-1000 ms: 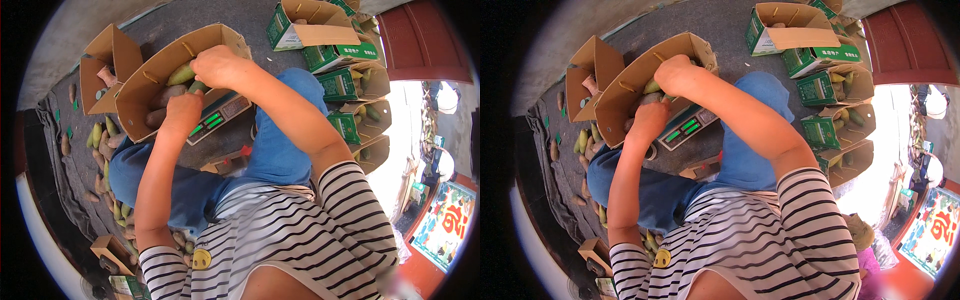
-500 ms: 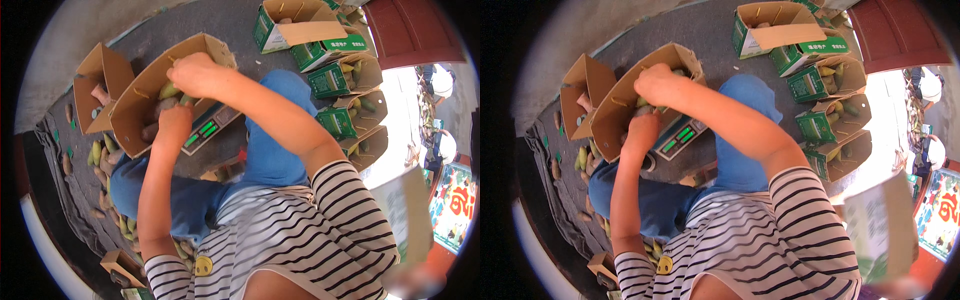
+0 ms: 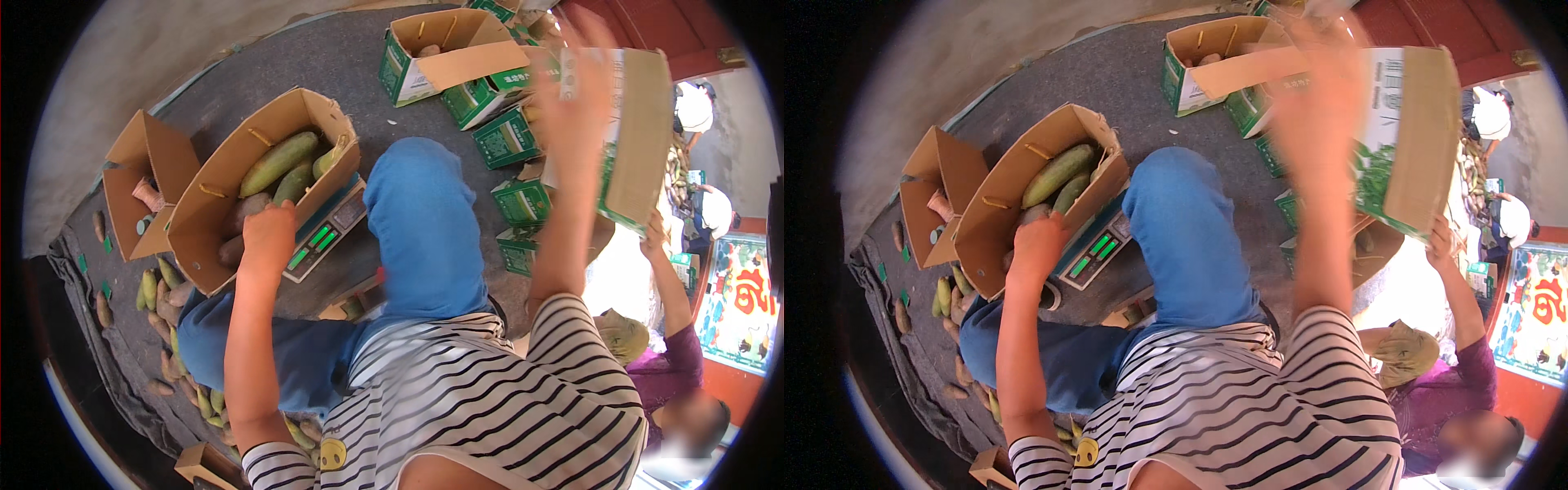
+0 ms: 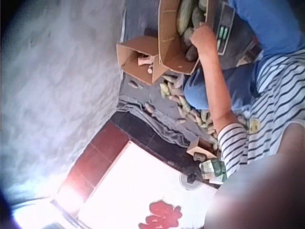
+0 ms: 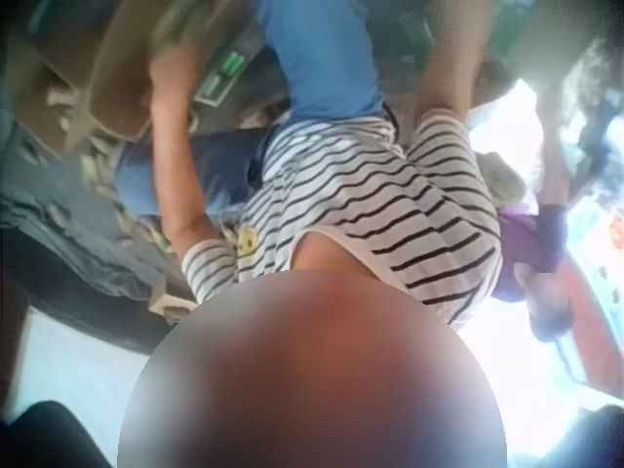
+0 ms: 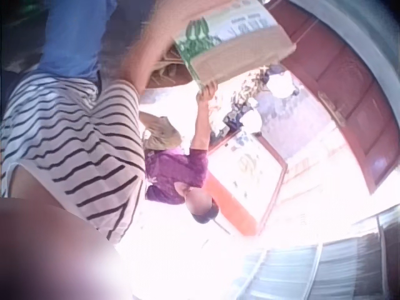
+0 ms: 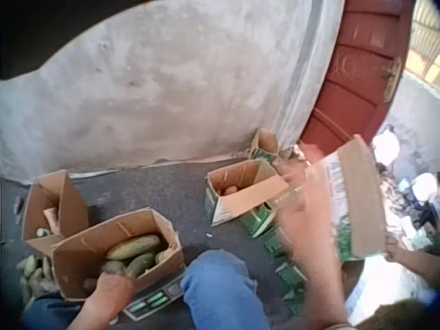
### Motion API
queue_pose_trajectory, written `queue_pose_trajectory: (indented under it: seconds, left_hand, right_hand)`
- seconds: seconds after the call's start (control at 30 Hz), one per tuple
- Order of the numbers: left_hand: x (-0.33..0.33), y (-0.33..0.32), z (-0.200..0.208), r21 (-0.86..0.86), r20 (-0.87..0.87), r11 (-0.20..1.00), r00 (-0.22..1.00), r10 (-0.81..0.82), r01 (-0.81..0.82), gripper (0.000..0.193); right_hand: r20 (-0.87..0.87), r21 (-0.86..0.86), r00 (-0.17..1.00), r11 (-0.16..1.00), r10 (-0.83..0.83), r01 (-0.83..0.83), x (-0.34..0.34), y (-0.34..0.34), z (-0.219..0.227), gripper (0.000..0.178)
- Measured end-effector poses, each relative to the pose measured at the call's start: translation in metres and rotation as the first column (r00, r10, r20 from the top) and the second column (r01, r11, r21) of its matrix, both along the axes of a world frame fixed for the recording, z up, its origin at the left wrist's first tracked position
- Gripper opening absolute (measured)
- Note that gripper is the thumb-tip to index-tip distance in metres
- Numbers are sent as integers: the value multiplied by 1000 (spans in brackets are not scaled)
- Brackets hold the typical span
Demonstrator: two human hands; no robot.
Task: Sorting produce from a pile on the floor, weighing it on a scale, and packaging it into cardboard boxes.
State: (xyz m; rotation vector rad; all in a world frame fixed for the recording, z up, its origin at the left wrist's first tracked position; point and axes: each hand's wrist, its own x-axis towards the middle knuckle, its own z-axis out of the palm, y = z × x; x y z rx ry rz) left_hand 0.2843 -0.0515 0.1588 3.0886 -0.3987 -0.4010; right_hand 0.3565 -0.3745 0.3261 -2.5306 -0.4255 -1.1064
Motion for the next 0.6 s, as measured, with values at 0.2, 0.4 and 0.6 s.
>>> queue_pose_trajectory:
  seconds: [0.2, 0.4, 0.6]
  left_hand:
    - [5, -10, 3, 90, 58, 995, 997, -52, 46, 10]
    - [-4, 1, -6, 131, 40, 991, 999, -21, 16, 24]
    - [-8, -7, 0, 73, 84, 997, 996, 16, -22, 13]
  right_hand:
    - [-202, -367, 461, 503, -864, 783, -20, -265, -53, 61]
    - [-704, 79, 673, 917, -227, 392, -21, -234, -44, 44]
    - [-558, 473, 826, 846, 72, 246, -9, -127, 14, 35]
